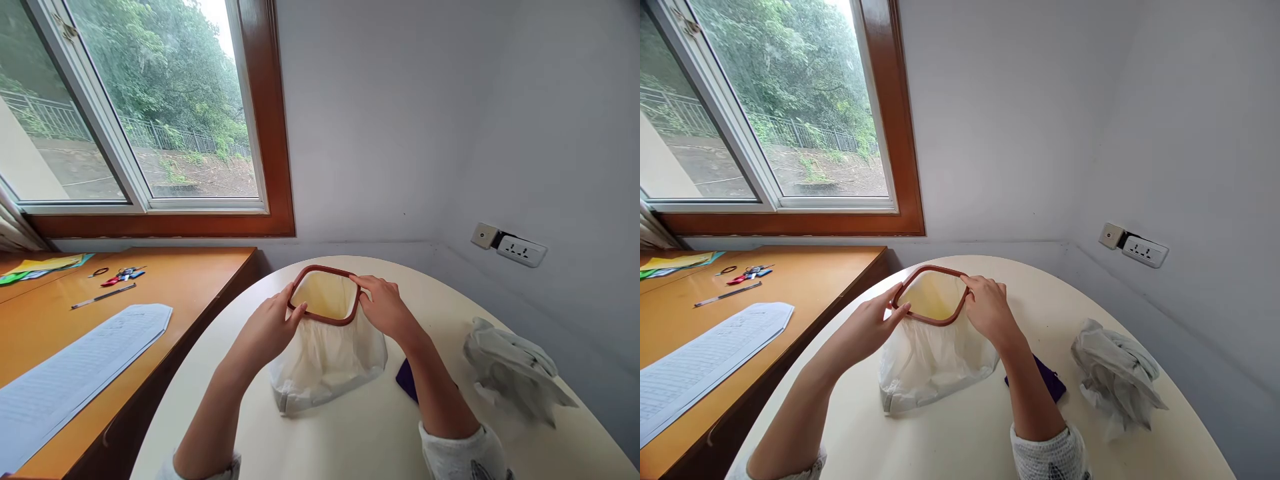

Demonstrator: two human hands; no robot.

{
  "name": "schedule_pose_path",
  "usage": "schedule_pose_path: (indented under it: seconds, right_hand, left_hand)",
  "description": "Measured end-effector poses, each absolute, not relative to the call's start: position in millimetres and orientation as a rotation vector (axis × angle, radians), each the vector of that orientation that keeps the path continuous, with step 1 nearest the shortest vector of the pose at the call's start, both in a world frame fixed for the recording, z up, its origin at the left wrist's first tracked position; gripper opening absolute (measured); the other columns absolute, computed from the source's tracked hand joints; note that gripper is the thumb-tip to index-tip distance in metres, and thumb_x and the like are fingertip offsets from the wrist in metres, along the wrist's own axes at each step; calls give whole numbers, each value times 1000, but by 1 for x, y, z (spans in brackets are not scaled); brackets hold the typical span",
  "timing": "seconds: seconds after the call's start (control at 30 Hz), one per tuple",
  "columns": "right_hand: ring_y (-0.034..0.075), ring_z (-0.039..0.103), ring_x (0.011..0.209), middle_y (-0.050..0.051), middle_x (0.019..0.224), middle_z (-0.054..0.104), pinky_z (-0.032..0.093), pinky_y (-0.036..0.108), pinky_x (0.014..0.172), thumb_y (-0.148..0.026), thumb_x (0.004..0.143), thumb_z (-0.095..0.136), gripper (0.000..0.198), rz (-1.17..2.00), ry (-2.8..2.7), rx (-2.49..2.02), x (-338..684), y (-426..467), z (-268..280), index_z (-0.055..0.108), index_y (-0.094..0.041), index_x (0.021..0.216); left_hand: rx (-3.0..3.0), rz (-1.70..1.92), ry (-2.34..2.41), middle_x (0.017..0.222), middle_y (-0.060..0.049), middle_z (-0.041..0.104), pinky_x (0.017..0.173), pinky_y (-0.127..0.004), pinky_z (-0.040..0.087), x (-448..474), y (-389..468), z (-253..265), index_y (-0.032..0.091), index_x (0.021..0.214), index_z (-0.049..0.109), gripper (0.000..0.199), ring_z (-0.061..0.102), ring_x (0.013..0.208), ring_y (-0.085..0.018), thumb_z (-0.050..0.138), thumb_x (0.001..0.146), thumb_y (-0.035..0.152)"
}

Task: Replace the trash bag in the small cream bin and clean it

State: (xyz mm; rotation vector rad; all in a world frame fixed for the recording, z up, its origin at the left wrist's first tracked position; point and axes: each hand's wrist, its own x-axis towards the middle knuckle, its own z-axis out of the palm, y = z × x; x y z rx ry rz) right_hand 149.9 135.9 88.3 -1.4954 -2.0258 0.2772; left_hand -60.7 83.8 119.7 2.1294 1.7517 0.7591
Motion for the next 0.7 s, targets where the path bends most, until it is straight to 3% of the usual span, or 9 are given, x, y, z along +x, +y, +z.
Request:
schedule_pose_path:
  seconds: [0.23,0.7]
  right_hand:
    - [18,46,117,2,123,57,27,37,98,-7,79,33,51,308,-2037,-1510,150,133,90,53,-27,122]
    - [17,46,118,1,126,54,31,36,97,-6,81,32,48,305,-2038,-1450,148,129,92,55,-26,118]
  left_hand:
    - [2100,683,1745,100,-8,62,70,-32,45,-61,85,118,23,127,43,47,60,87,-24,31,87,46]
    - [2181,659,1841,115,-9,51,72,-32,46,-61,87,115,22,111,53,40,60,85,-21,29,88,46]
